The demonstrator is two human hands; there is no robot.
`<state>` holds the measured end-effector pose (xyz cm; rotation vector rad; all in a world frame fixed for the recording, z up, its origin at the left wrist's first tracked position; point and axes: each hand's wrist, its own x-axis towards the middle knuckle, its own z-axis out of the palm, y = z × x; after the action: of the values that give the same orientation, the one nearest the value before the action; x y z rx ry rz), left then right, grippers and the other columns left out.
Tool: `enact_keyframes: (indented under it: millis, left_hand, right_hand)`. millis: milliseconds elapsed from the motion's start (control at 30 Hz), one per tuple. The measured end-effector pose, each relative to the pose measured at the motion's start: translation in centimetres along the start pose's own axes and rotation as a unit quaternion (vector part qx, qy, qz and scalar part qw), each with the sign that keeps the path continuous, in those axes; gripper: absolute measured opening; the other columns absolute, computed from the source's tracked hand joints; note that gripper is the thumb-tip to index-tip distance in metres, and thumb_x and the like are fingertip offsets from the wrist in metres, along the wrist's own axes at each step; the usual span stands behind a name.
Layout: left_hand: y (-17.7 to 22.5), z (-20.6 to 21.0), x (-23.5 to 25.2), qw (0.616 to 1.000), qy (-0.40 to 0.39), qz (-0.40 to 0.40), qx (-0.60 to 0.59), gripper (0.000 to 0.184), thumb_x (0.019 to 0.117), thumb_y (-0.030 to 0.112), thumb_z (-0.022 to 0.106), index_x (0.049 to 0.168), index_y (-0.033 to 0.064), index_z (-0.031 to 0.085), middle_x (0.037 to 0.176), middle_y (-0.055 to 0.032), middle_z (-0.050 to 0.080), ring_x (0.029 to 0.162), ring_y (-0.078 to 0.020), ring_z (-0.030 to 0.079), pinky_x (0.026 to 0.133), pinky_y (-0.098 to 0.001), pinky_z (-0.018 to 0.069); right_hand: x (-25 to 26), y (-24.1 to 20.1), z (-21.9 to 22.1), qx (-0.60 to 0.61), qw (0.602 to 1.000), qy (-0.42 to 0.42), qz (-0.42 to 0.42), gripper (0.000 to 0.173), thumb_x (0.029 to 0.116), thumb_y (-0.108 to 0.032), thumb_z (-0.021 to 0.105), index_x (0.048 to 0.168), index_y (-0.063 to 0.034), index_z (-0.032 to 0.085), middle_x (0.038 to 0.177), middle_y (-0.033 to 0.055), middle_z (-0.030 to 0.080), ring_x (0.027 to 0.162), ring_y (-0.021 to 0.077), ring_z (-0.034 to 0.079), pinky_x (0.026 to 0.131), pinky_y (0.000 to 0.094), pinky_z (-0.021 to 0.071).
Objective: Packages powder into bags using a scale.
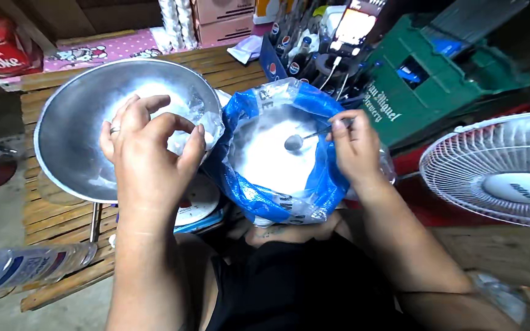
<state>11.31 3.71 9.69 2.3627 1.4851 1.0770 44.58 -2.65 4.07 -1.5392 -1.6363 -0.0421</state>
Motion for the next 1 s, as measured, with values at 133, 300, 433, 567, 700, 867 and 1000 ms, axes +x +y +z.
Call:
enact_keyframes:
  millis: [133,300,433,567,700,867,1000]
  left_hand:
    - [-0.1,-0.1,-0.1,1.000,0.001,-0.003,0.002,0.037,0.0981,0.044,0.058,0.102,0.0111,0.074,0.142,-0.0162,0.059,0.145,-0.0390,0.041,0.115,-0.0706,0.0187]
    - [-0.1,-0.1,-0.1,1.000,0.004,-0.002,0.004,0.038,0.0985,0.044,0.058,0.103,0.0104,0.074,0.143,-0.0169,0.059,0.145,-0.0397,0.041,0.115,-0.0706,0.0182]
    - [-0.1,-0.2,-0.1,1.000,0.004,-0.005,0.002,0.036,0.0983,0.043,0.058,0.103,0.0114,0.074,0.143,-0.0161,0.059,0.145,-0.0388,0.041,0.115,-0.0702,0.0186]
    - [-0.2,-0.3,-0.4,1.000,-0.005,0.001,0.002,0.037,0.1006,0.042,0.057,0.106,0.0090,0.072,0.146,-0.0176,0.055,0.146,-0.0415,0.037,0.113,-0.0715,0.0197]
    - [-0.3,-0.1,-0.1,1.000,0.012,0.000,0.002,0.034,0.0982,0.043,0.059,0.102,0.0121,0.074,0.141,-0.0161,0.060,0.144,-0.0392,0.042,0.114,-0.0701,0.0213]
    - [-0.4,-0.3,-0.1,1.000,0.019,-0.004,-0.004,0.032,0.0976,0.040,0.060,0.102,0.0122,0.075,0.140,-0.0169,0.061,0.143,-0.0378,0.044,0.114,-0.0692,0.0208]
    - [-0.8,-1.0,0.0,0.999,0.048,-0.004,-0.002,0.031,0.0991,0.037,0.059,0.102,0.0116,0.075,0.138,-0.0171,0.062,0.136,-0.0333,0.051,0.112,-0.0623,0.0276]
  right_hand:
    - [-1.1,0.4,1.8,-0.106,0.991,-0.084,-0.010,0.034,0.1093,-0.023,0.041,0.113,0.0012,0.065,0.090,0.0160,0.069,0.090,0.0340,0.068,0.089,0.0543,0.0525]
    - [-2.3,-0.1,3.6,-0.107,0.982,-0.149,-0.039,0.030,0.1073,-0.020,0.044,0.108,-0.0007,0.067,0.092,0.0165,0.070,0.091,0.0357,0.069,0.087,0.0541,0.0533]
    - [-2.7,-0.6,4.0,-0.083,0.984,-0.152,-0.043,0.027,0.1063,-0.019,0.046,0.106,-0.0020,0.068,0.088,0.0137,0.071,0.087,0.0315,0.070,0.084,0.0488,0.0551]
    - [-2.8,-0.9,3.8,-0.020,0.988,-0.152,0.001,0.028,0.1073,-0.022,0.045,0.110,-0.0023,0.066,0.084,0.0090,0.068,0.083,0.0236,0.067,0.083,0.0447,0.0549]
    - [-2.8,-0.8,3.4,0.036,0.988,-0.138,0.053,0.029,0.1085,-0.024,0.044,0.112,-0.0034,0.064,0.082,0.0036,0.066,0.077,0.0116,0.063,0.075,0.0329,0.0532]
    - [-2.9,0.0,3.0,0.090,0.977,-0.128,0.147,0.029,0.1087,-0.024,0.043,0.116,-0.0031,0.061,0.084,0.0000,0.067,0.076,0.0034,0.062,0.076,0.0271,0.0529]
    - [-3.1,0.8,2.8,0.143,0.961,-0.120,0.204,0.028,0.1088,-0.023,0.043,0.119,-0.0012,0.058,0.086,-0.0012,0.066,0.079,0.0013,0.063,0.081,0.0260,0.0543]
